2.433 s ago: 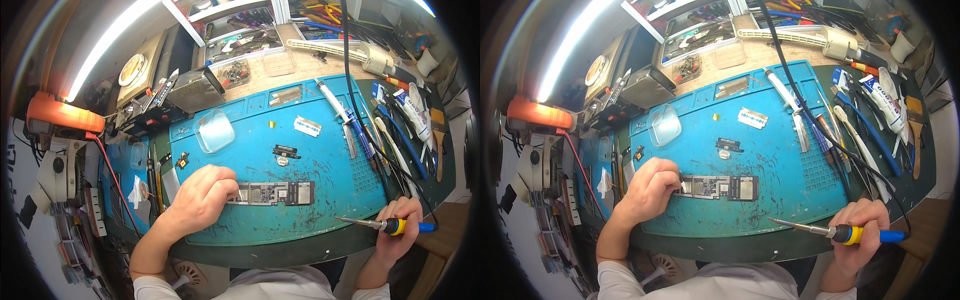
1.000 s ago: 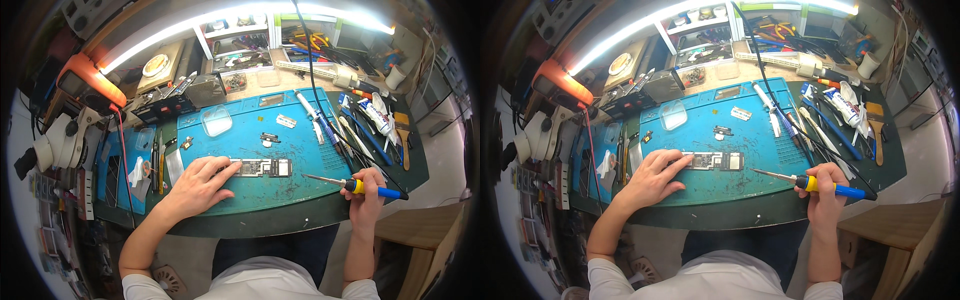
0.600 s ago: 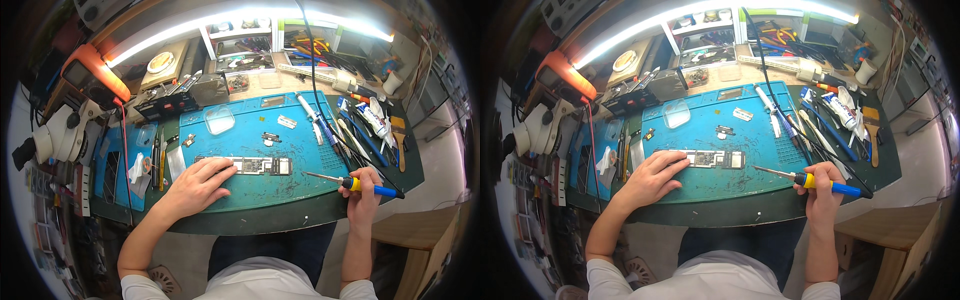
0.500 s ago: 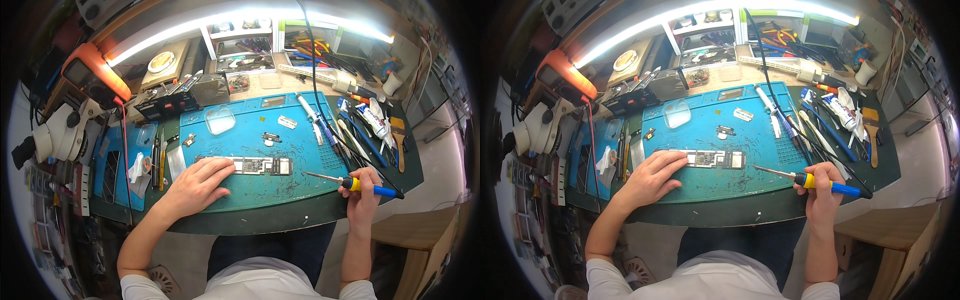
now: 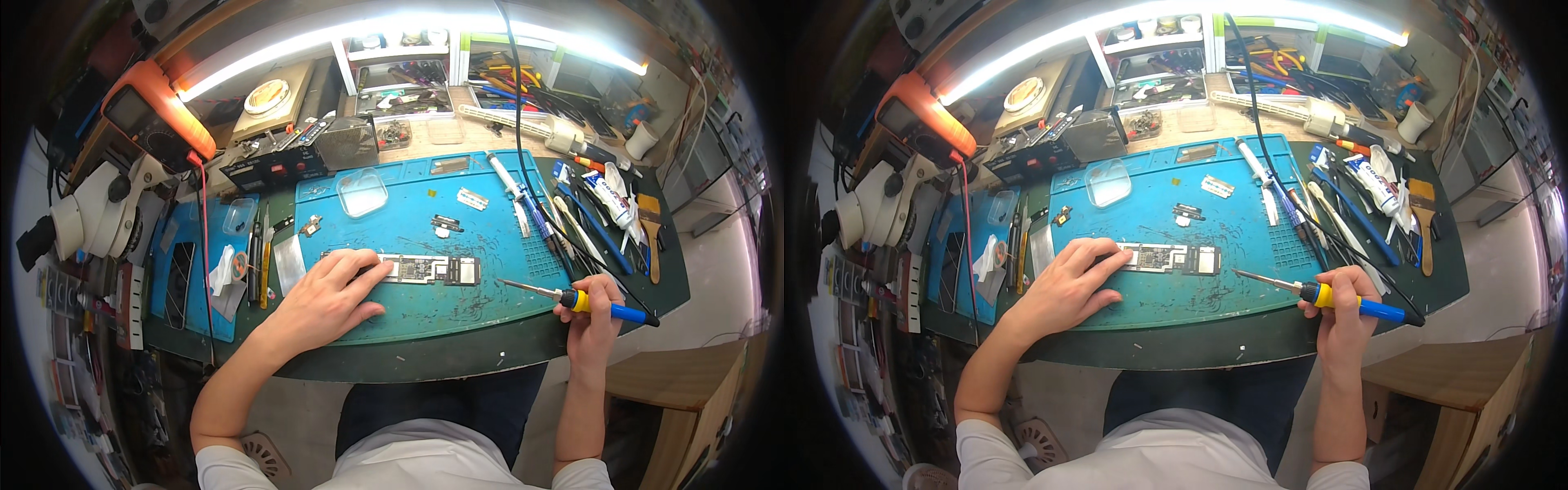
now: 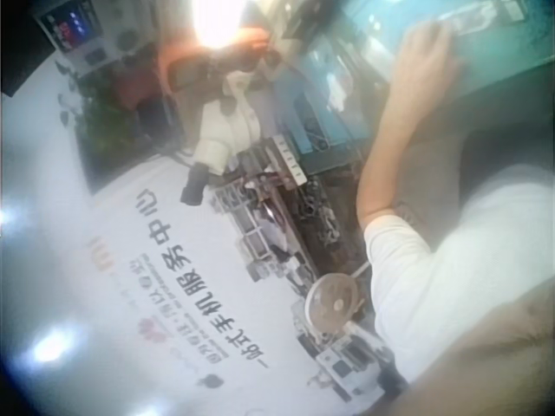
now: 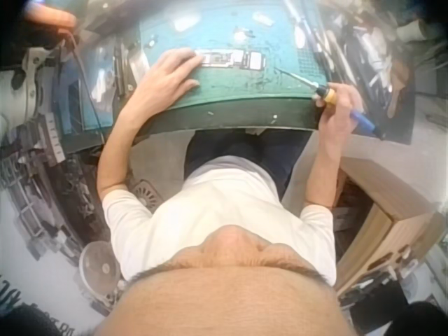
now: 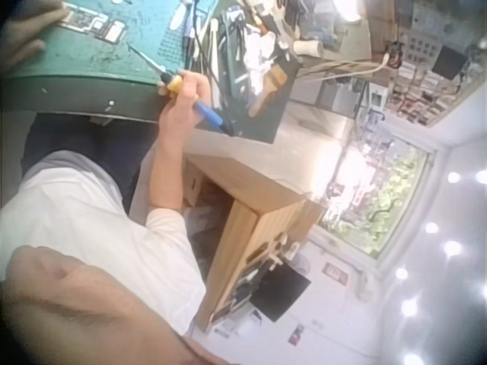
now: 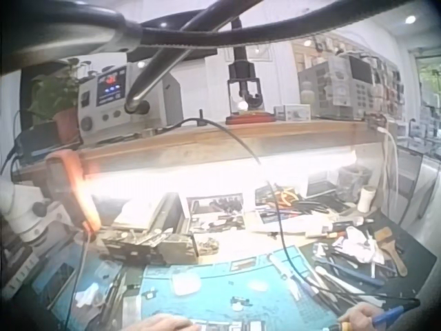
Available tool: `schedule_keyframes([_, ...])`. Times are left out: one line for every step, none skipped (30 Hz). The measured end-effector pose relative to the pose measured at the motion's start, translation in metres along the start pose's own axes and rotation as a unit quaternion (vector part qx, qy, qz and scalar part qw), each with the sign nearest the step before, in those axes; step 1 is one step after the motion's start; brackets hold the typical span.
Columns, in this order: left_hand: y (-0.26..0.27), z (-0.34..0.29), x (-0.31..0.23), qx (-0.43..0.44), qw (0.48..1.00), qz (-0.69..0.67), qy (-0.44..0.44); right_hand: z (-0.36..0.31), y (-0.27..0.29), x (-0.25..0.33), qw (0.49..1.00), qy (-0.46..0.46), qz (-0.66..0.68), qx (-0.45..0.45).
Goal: The person uses a hot air rework station to heat a small electronic component, then removes it with tweezers. They inspect the component and the circuit board, then use a soldering iron to work on the board's contacts.
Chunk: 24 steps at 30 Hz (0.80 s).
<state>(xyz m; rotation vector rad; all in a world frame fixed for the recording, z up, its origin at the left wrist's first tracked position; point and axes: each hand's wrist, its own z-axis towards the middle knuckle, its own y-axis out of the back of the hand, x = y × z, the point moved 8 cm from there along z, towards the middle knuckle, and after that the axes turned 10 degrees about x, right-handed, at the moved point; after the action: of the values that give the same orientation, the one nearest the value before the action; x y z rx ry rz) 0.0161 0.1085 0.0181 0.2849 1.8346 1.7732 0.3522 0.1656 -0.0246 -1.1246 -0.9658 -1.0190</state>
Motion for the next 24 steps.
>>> schedule_keyframes([0.000, 0.000, 0.000, -0.005, 1.000, 0.006, 0.001, 0.000, 0.000, 0.000, 1.000, -0.001, -0.001, -0.003])
schedule_keyframes([0.000, 0.000, 0.001, -0.009, 1.000, 0.012, 0.002, 0.000, 0.000, 0.000, 1.000, -0.002, -0.002, -0.006])
schedule_keyframes([0.000, 0.000, 0.002, -0.016, 1.000, 0.004, 0.001, 0.000, 0.000, 0.000, 1.000, -0.001, -0.002, -0.005])
schedule_keyframes([-0.002, -0.001, 0.003, -0.022, 1.000, -0.004, 0.001, 0.000, 0.000, 0.000, 1.000, 0.000, -0.001, -0.004])
schedule_keyframes([-0.002, -0.002, 0.004, -0.029, 1.000, -0.012, 0.001, 0.000, 0.000, 0.000, 1.000, 0.001, -0.001, -0.002])
schedule_keyframes([-0.002, -0.002, 0.003, -0.028, 1.000, -0.003, 0.000, -0.001, 0.000, 0.000, 1.000, 0.001, 0.000, -0.001])
schedule_keyframes([-0.001, -0.001, 0.002, -0.026, 1.000, 0.006, 0.000, 0.000, 0.000, 0.000, 1.000, 0.001, 0.001, 0.000])
schedule_keyframes([-0.001, 0.000, 0.001, -0.025, 1.000, 0.015, 0.000, 0.000, 0.000, 0.000, 1.000, 0.001, 0.002, 0.001])
schedule_keyframes([0.000, 0.000, 0.001, -0.027, 1.000, 0.015, 0.001, 0.000, 0.000, 0.000, 1.000, 0.001, 0.001, 0.000])
schedule_keyframes([0.000, 0.000, 0.001, -0.029, 0.999, 0.015, 0.002, -0.001, 0.001, 0.000, 1.000, 0.001, 0.000, -0.002])
schedule_keyframes([0.000, 0.001, 0.001, -0.032, 0.999, 0.015, 0.003, -0.001, 0.001, -0.001, 1.000, 0.002, -0.001, -0.003])
schedule_keyframes([0.000, 0.002, 0.000, -0.028, 1.000, 0.010, 0.009, -0.001, 0.001, 0.000, 1.000, 0.001, -0.001, -0.003])
schedule_keyframes([0.001, 0.003, -0.002, -0.024, 1.000, 0.005, 0.015, -0.001, 0.000, 0.000, 1.000, 0.000, -0.002, -0.004])
schedule_keyframes([0.001, 0.004, -0.002, -0.021, 1.000, -0.001, 0.021, -0.001, 0.000, 0.001, 1.000, 0.000, -0.002, -0.004])
schedule_keyframes([0.001, 0.004, -0.004, -0.017, 1.000, 0.010, 0.017, -0.001, 0.000, 0.001, 1.000, 0.000, -0.002, -0.003])
schedule_keyframes([0.001, 0.004, -0.005, -0.012, 1.000, 0.020, 0.013, -0.001, -0.001, 0.001, 1.000, 0.000, -0.001, -0.003])
schedule_keyframes([0.001, 0.004, -0.006, -0.008, 0.999, 0.031, 0.008, 0.000, -0.001, 0.001, 1.000, 0.000, -0.001, -0.002])
schedule_keyframes([0.004, 0.004, -0.004, -0.032, 0.999, 0.015, 0.009, 0.000, -0.001, 0.001, 1.000, 0.001, -0.002, -0.003])
schedule_keyframes([0.006, 0.004, -0.002, -0.056, 0.998, 0.000, 0.010, 0.000, -0.001, 0.002, 1.000, 0.001, -0.003, -0.003])
schedule_keyframes([0.007, 0.003, 0.000, -0.080, 0.997, -0.015, 0.011, 0.000, -0.001, 0.002, 1.000, 0.002, -0.004, -0.004])
schedule_keyframes([0.010, 0.000, 0.004, -0.119, 0.992, -0.027, 0.021, 0.000, -0.001, 0.002, 1.000, 0.001, -0.004, -0.004])
schedule_keyframes([0.011, -0.004, 0.008, -0.159, 0.986, -0.038, 0.031, 0.000, -0.002, 0.002, 1.000, 0.001, -0.004, -0.004])
schedule_keyframes([0.014, -0.008, 0.011, -0.199, 0.978, -0.050, 0.041, 0.000, -0.002, 0.002, 1.000, 0.000, -0.004, -0.004])
schedule_keyframes([0.019, -0.008, 0.013, -0.230, 0.970, -0.067, 0.048, 0.000, -0.002, 0.002, 1.000, 0.000, -0.013, -0.006])
